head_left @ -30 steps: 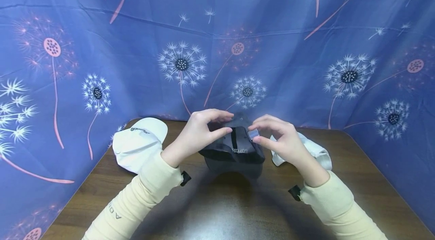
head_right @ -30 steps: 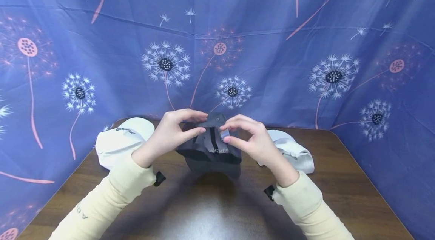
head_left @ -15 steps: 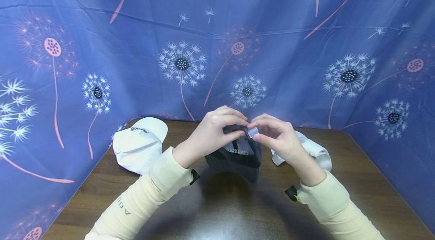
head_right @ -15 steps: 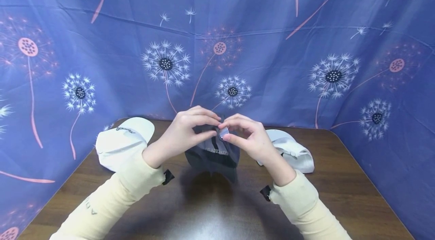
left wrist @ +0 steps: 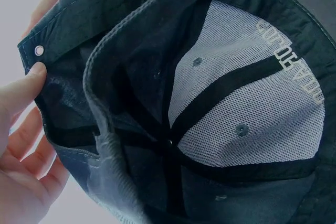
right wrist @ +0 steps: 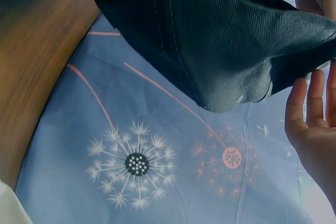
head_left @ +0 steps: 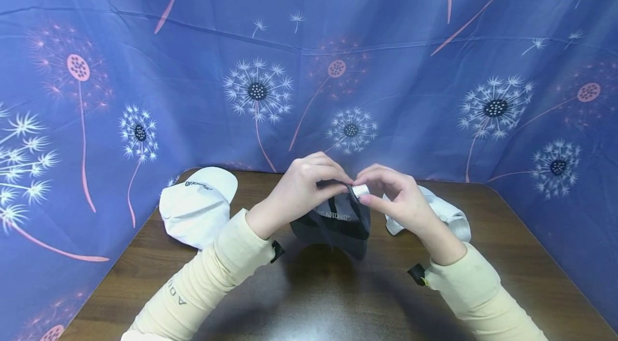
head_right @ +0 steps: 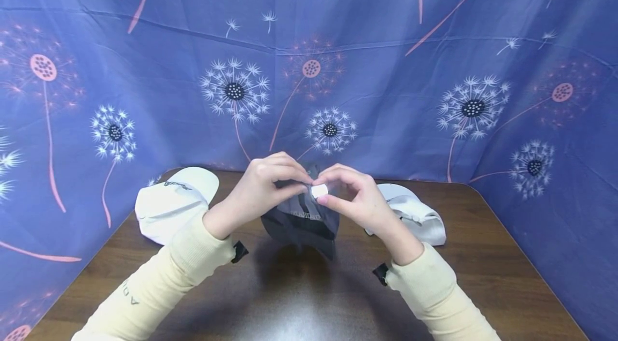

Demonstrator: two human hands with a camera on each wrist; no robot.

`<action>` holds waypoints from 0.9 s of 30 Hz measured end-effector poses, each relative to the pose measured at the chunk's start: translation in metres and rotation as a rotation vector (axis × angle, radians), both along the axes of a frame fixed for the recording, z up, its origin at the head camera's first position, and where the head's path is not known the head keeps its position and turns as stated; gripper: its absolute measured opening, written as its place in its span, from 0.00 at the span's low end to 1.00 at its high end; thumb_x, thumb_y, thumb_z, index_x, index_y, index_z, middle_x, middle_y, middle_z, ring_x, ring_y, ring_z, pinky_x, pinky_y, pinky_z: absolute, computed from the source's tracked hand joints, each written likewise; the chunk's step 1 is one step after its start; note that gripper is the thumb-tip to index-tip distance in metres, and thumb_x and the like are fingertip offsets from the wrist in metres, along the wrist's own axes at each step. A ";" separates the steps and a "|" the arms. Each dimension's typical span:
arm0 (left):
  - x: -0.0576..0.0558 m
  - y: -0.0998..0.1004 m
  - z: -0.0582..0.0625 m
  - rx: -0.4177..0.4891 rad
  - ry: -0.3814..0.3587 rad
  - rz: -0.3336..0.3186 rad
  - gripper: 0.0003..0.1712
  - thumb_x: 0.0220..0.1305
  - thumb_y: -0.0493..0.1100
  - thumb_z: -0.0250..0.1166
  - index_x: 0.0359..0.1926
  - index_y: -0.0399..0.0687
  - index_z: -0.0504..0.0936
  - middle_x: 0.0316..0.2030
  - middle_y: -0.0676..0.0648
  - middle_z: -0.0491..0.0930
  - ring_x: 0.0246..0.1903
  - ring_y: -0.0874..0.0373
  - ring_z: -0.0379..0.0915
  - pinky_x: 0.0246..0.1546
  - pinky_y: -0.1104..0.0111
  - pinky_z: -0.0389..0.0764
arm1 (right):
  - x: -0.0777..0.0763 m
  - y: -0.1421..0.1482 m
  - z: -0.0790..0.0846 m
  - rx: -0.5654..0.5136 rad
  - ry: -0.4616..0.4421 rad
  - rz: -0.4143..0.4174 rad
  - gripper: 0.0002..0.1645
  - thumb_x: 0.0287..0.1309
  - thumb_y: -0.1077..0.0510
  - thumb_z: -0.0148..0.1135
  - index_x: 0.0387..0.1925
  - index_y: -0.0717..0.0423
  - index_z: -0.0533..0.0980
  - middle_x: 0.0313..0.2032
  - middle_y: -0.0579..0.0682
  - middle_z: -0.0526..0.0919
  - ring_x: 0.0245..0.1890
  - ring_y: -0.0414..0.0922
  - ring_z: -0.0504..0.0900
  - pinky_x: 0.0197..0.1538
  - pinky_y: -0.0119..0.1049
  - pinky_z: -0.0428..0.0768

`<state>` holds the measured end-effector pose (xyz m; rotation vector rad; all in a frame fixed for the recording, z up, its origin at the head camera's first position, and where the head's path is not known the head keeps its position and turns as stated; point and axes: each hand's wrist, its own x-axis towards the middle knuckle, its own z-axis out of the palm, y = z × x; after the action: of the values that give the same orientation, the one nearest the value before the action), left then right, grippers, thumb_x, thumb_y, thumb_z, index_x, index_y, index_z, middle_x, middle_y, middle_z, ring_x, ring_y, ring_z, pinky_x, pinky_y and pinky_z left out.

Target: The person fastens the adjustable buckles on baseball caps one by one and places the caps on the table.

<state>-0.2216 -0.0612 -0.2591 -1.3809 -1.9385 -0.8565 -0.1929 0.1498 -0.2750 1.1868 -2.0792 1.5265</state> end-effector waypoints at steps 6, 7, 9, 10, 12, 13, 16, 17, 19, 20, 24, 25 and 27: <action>0.002 -0.001 0.001 -0.003 -0.010 0.003 0.07 0.50 0.41 0.67 0.33 0.50 0.84 0.30 0.56 0.81 0.35 0.69 0.71 0.40 0.80 0.69 | 0.006 -0.004 0.008 0.041 0.123 -0.026 0.18 0.37 0.79 0.62 0.35 0.66 0.76 0.36 0.53 0.78 0.34 0.41 0.74 0.32 0.28 0.72; 0.003 -0.001 0.001 -0.003 -0.010 0.003 0.07 0.50 0.41 0.67 0.33 0.50 0.84 0.30 0.56 0.81 0.35 0.69 0.71 0.40 0.80 0.70 | 0.006 -0.004 0.009 0.041 0.140 -0.027 0.18 0.36 0.78 0.63 0.35 0.66 0.76 0.35 0.54 0.78 0.34 0.41 0.74 0.34 0.27 0.72; 0.003 0.000 0.002 -0.003 -0.007 0.008 0.07 0.50 0.41 0.67 0.33 0.50 0.84 0.30 0.56 0.81 0.35 0.69 0.71 0.40 0.80 0.69 | 0.006 -0.005 0.009 0.029 0.170 -0.021 0.18 0.35 0.79 0.63 0.35 0.67 0.77 0.35 0.55 0.78 0.36 0.42 0.75 0.38 0.28 0.74; 0.003 0.000 0.002 -0.003 -0.005 0.010 0.07 0.50 0.41 0.67 0.33 0.50 0.84 0.30 0.56 0.81 0.35 0.69 0.71 0.41 0.80 0.70 | 0.006 -0.005 0.009 0.021 0.186 -0.019 0.18 0.35 0.79 0.63 0.34 0.68 0.77 0.35 0.56 0.78 0.37 0.42 0.76 0.40 0.28 0.74; 0.004 0.000 0.003 -0.004 -0.002 0.016 0.07 0.50 0.41 0.67 0.33 0.50 0.84 0.30 0.56 0.81 0.35 0.68 0.71 0.41 0.80 0.70 | 0.006 -0.005 0.010 0.008 0.207 -0.020 0.18 0.34 0.79 0.64 0.34 0.68 0.77 0.34 0.56 0.79 0.37 0.42 0.76 0.41 0.28 0.74; 0.004 0.000 0.003 -0.005 -0.001 0.019 0.07 0.50 0.41 0.67 0.33 0.50 0.84 0.31 0.56 0.81 0.35 0.68 0.71 0.41 0.80 0.69 | 0.006 -0.006 0.010 0.003 0.210 -0.018 0.18 0.34 0.79 0.64 0.34 0.68 0.77 0.34 0.56 0.79 0.37 0.42 0.76 0.40 0.28 0.74; 0.005 -0.001 0.004 -0.010 -0.008 0.024 0.07 0.50 0.41 0.67 0.34 0.49 0.84 0.31 0.56 0.81 0.35 0.68 0.71 0.41 0.80 0.69 | 0.006 -0.006 0.009 -0.010 0.204 -0.006 0.17 0.35 0.79 0.63 0.33 0.68 0.77 0.34 0.56 0.79 0.36 0.42 0.76 0.34 0.27 0.73; 0.006 -0.002 0.004 -0.011 -0.013 0.025 0.08 0.50 0.42 0.67 0.34 0.49 0.84 0.31 0.56 0.81 0.35 0.68 0.71 0.41 0.80 0.69 | 0.006 -0.006 0.009 -0.015 0.198 0.001 0.17 0.35 0.79 0.63 0.34 0.68 0.77 0.34 0.56 0.79 0.36 0.43 0.76 0.33 0.28 0.73; 0.007 -0.003 0.003 -0.013 -0.024 0.027 0.08 0.51 0.42 0.67 0.35 0.49 0.83 0.32 0.56 0.81 0.36 0.68 0.71 0.41 0.80 0.69 | 0.006 -0.006 0.009 -0.021 0.190 0.011 0.17 0.36 0.79 0.63 0.34 0.68 0.77 0.35 0.56 0.79 0.36 0.43 0.76 0.31 0.29 0.72; 0.007 -0.004 0.003 -0.013 -0.030 0.026 0.08 0.51 0.43 0.67 0.35 0.49 0.83 0.32 0.56 0.81 0.36 0.68 0.71 0.42 0.80 0.69 | 0.006 -0.006 0.008 -0.024 0.190 0.016 0.17 0.36 0.79 0.63 0.34 0.68 0.77 0.35 0.56 0.79 0.36 0.43 0.76 0.31 0.29 0.72; 0.010 -0.008 0.003 -0.006 -0.042 0.036 0.10 0.51 0.44 0.66 0.36 0.49 0.83 0.33 0.56 0.80 0.37 0.68 0.70 0.42 0.80 0.69 | 0.004 -0.005 0.008 -0.034 0.197 0.019 0.16 0.37 0.78 0.62 0.34 0.69 0.77 0.35 0.56 0.79 0.35 0.42 0.75 0.31 0.29 0.73; 0.011 -0.009 0.003 -0.003 -0.044 0.038 0.10 0.51 0.44 0.66 0.36 0.49 0.83 0.33 0.56 0.80 0.37 0.68 0.70 0.41 0.80 0.70 | 0.004 -0.005 0.007 -0.035 0.197 0.016 0.16 0.37 0.78 0.62 0.34 0.69 0.77 0.34 0.57 0.79 0.34 0.42 0.75 0.31 0.28 0.73; 0.013 -0.011 0.002 0.003 -0.047 0.047 0.10 0.51 0.44 0.66 0.36 0.49 0.83 0.33 0.56 0.80 0.38 0.67 0.70 0.41 0.79 0.70 | 0.003 -0.005 0.007 -0.031 0.197 -0.001 0.16 0.37 0.79 0.62 0.34 0.69 0.77 0.34 0.57 0.79 0.33 0.41 0.75 0.28 0.29 0.72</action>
<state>-0.2087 -0.0724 -0.2570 -1.3193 -1.9962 -0.8771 -0.1895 0.1449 -0.2678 1.2690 -1.9210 1.3755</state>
